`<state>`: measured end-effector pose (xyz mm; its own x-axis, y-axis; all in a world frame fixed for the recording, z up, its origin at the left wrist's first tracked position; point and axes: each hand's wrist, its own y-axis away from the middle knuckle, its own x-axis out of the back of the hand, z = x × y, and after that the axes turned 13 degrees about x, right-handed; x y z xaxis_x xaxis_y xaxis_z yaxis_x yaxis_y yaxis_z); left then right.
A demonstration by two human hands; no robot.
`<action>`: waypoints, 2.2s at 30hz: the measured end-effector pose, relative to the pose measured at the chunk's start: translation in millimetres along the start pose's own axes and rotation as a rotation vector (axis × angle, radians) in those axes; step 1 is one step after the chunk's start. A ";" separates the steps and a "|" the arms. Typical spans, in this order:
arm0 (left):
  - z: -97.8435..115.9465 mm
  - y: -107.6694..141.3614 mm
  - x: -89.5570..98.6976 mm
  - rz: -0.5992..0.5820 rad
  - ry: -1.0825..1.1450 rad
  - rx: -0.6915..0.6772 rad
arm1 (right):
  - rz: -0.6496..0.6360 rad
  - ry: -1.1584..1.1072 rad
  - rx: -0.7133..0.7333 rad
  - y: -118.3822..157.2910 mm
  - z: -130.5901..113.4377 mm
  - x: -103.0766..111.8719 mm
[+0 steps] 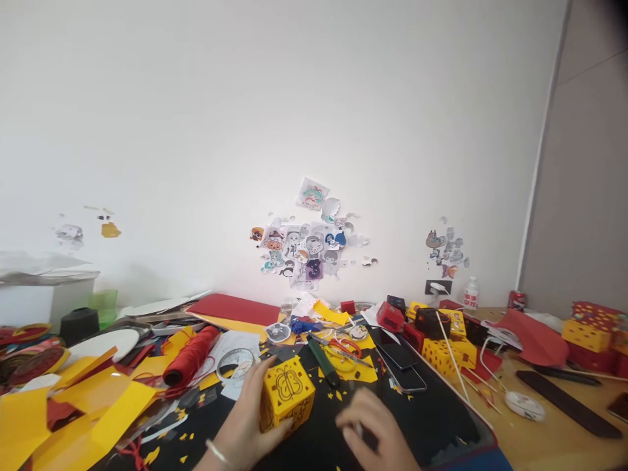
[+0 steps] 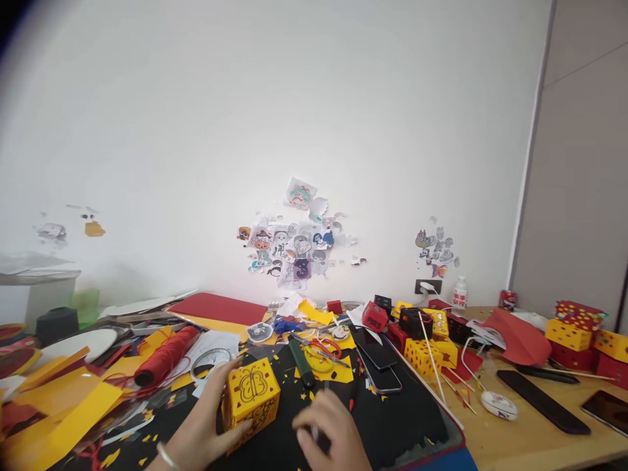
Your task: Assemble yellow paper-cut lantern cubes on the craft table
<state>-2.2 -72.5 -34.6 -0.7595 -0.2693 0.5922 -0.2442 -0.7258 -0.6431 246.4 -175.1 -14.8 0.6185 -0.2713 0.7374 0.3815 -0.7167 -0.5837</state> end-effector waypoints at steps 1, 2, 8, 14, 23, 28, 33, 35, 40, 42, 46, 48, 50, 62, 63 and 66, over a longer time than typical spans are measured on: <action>-3.4 -14.2 5.1 -0.043 0.017 -0.046 | 0.088 -0.007 0.042 -24.5 4.4 1.6; -6.9 -29.1 9.8 -0.103 0.036 -0.089 | 0.135 -0.018 0.090 -48.3 7.9 3.2; -29.5 -92.0 7.6 -0.279 0.073 -0.174 | -0.033 0.090 0.173 -134.0 25.7 1.9; -45.5 -95.5 -8.5 -0.197 0.150 -0.183 | 0.038 0.073 0.118 -135.3 49.5 -35.3; -37.1 -78.9 -30.5 0.239 -0.380 -0.315 | 0.449 0.177 -0.238 -138.7 50.4 -76.7; -47.2 -80.5 -37.9 0.245 -0.304 -0.290 | 0.460 0.151 -0.194 -135.7 49.9 -78.8; -48.4 -82.5 -30.2 0.135 -0.278 -0.333 | 0.470 0.129 -0.186 -134.6 51.3 -73.1; -46.8 -81.5 -30.2 0.100 -0.283 -0.348 | 0.460 0.110 -0.197 -134.4 50.7 -71.4; -45.6 -78.3 -33.0 0.047 -0.277 -0.332 | 0.451 0.065 -0.217 -135.2 51.1 -70.4; -46.1 -77.5 -33.5 0.024 -0.273 -0.310 | 0.436 0.066 -0.235 -135.7 53.2 -71.2; -47.6 -76.1 -35.0 -0.022 -0.275 -0.287 | 0.326 0.086 -0.287 -134.7 57.2 -72.0; -48.4 -75.4 -36.3 -0.038 -0.272 -0.285 | 0.263 0.109 -0.278 -133.1 58.0 -71.2; -49.2 -75.0 -38.0 -0.039 -0.268 -0.286 | 0.211 0.126 -0.257 -131.3 58.3 -69.9; -51.1 -75.7 -42.1 -0.018 -0.266 -0.273 | 0.114 0.102 -0.224 -127.9 58.4 -70.3; -51.6 -75.8 -41.8 -0.020 -0.265 -0.275 | 0.118 0.092 -0.228 -128.3 58.1 -70.3; -53.8 -76.7 -41.6 -0.013 -0.257 -0.300 | 0.138 0.064 -0.244 -129.4 58.3 -70.4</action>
<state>15.7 28.4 -36.0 -0.5888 -0.4381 0.6793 -0.4472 -0.5234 -0.7253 193.5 -25.8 -11.0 0.6056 -0.4112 0.6813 0.1159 -0.8014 -0.5868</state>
